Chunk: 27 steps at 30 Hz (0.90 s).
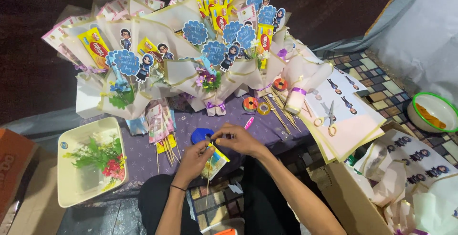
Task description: The person assembles gift bouquets by attaching snack packets to wooden skewers using blue tape. They then insert the skewers into a white paper-wrapped bouquet base and adjust the arrangement.
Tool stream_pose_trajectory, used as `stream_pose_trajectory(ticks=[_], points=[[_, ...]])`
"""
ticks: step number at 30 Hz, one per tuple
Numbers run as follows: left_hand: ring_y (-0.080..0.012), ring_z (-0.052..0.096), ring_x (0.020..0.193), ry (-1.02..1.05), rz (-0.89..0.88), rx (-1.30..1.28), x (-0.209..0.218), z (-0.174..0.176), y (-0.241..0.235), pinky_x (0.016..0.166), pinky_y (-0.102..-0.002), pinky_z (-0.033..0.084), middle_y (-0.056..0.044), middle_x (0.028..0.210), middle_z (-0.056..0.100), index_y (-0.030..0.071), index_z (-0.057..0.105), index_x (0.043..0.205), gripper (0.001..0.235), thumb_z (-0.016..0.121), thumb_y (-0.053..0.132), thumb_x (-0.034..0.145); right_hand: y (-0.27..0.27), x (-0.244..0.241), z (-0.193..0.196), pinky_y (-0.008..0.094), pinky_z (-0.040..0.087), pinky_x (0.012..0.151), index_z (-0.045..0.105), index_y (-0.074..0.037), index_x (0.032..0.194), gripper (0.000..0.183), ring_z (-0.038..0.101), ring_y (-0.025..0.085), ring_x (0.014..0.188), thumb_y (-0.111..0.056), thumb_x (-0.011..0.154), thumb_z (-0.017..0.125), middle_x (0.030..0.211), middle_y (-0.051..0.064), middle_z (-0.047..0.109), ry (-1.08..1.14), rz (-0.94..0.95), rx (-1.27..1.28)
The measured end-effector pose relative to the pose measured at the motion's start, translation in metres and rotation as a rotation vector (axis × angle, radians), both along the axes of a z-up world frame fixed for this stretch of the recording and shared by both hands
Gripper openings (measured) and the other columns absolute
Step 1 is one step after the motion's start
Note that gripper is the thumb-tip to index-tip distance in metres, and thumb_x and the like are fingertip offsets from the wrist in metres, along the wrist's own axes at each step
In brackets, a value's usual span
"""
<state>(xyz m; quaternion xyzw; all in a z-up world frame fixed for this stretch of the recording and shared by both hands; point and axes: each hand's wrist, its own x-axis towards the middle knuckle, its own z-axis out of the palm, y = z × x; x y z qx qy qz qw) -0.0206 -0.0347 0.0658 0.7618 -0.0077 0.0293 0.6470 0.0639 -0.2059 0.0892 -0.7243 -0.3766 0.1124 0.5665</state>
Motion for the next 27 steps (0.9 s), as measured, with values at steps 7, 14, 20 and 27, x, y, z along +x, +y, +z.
stream_pose_trajectory(ticks=[7, 14, 20, 27], points=[[-0.0156, 0.052, 0.067, 0.111, -0.044, -0.022, -0.009, 0.022, -0.008, 0.064, -0.03, 0.048, -0.013, 0.077, 0.066, 0.005, 0.047, 0.106, 0.027, 0.059, 0.011, 0.082, 0.002, -0.002, -0.006, 0.028, 0.041, 0.056, 0.067, -0.011, 0.071, 0.015, 0.049, 0.017, 0.063, -0.022, 0.065, 0.074, 0.071, 0.005, 0.054, -0.102, -0.074, -0.17], [-0.0197, 0.06, 0.074, 0.223, -0.051, -0.145, -0.012, 0.029, -0.01, 0.068, -0.03, 0.052, -0.016, 0.087, 0.065, 0.007, 0.039, 0.123, 0.06, 0.069, 0.012, 0.071, -0.001, -0.001, -0.004, 0.029, 0.042, 0.056, 0.061, -0.011, 0.064, 0.01, 0.051, 0.018, 0.06, -0.016, 0.067, 0.069, 0.068, 0.005, 0.054, -0.149, -0.122, -0.129], [-0.0203, 0.06, 0.072, 0.413, 0.019, -0.476, -0.028, 0.018, -0.005, 0.063, -0.024, 0.047, -0.018, 0.088, 0.063, -0.009, 0.055, 0.109, 0.042, 0.063, 0.0, 0.07, -0.011, 0.008, 0.011, 0.021, 0.035, 0.056, 0.061, -0.004, 0.065, 0.007, 0.042, 0.009, 0.061, -0.005, 0.071, 0.065, 0.074, 0.0, 0.053, 0.089, -0.254, -0.053], [-0.0306, 0.062, 0.081, 0.387, -0.007, -0.791, -0.034, 0.017, -0.012, 0.073, -0.033, 0.051, -0.029, 0.094, 0.059, -0.011, 0.045, 0.109, 0.033, 0.053, -0.003, 0.078, -0.014, 0.012, 0.009, 0.021, 0.036, 0.057, 0.061, -0.001, 0.069, 0.009, 0.044, 0.01, 0.062, -0.008, 0.074, 0.062, 0.074, 0.003, 0.051, 0.131, -0.318, 0.064]])
